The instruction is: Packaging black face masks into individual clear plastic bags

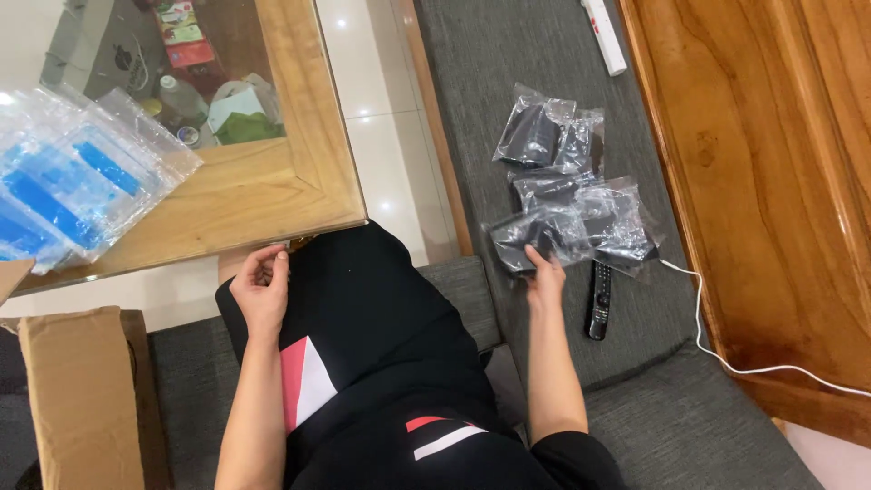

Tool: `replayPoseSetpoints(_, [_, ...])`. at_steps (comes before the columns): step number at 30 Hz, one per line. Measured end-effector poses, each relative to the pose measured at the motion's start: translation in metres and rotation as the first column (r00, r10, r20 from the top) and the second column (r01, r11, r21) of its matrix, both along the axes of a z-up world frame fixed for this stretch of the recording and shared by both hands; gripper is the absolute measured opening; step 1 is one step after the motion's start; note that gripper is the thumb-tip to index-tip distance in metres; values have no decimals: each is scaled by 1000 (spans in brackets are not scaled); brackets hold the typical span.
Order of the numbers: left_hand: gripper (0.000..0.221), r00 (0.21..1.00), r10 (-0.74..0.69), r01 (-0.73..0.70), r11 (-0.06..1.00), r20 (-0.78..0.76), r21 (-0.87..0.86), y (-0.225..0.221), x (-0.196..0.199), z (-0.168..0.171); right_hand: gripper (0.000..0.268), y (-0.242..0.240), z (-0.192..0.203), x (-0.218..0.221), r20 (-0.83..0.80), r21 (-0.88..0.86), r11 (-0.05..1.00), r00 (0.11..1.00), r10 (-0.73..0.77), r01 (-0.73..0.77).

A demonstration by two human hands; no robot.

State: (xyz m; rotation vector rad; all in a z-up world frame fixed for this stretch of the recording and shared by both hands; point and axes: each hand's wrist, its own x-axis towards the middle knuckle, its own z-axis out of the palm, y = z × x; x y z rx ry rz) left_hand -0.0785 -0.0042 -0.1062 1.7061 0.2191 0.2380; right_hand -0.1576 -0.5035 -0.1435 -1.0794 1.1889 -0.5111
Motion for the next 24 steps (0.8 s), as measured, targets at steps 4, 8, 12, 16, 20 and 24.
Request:
replayPoseSetpoints(4, [10, 1000, 25, -24, 999, 7, -21, -4, 1, -5, 93, -47, -27, -26, -82, -100, 995, 997, -2, -6])
replayPoseSetpoints(8, [14, 998, 57, -57, 998, -5, -41, -7, 2, -11, 94, -77, -36, -44, -176, -382, 923, 984, -30, -40])
replayPoseSetpoints(12, [15, 996, 87, -88, 994, -19, -58, -9, 1, -10, 107, -72, -2, -50, -411, -841, 457, 891, -193, -289])
replayPoseSetpoints(16, [7, 996, 77, -77, 997, -45, 5, -6, -7, 34, 102, -16, 54, -6, -464, -876, 324, 810, -359, -358])
replayPoseSetpoints(20, [8, 990, 109, -105, 993, -93, 46, 8, -22, 59, 58, 42, 69, 67, -128, -937, 302, 977, 171, -176])
replayPoseSetpoints(24, [19, 994, 83, -104, 899, 69, 426, 45, -44, 120, 22, 184, 121, 113, 174, -694, 643, 792, 586, -323])
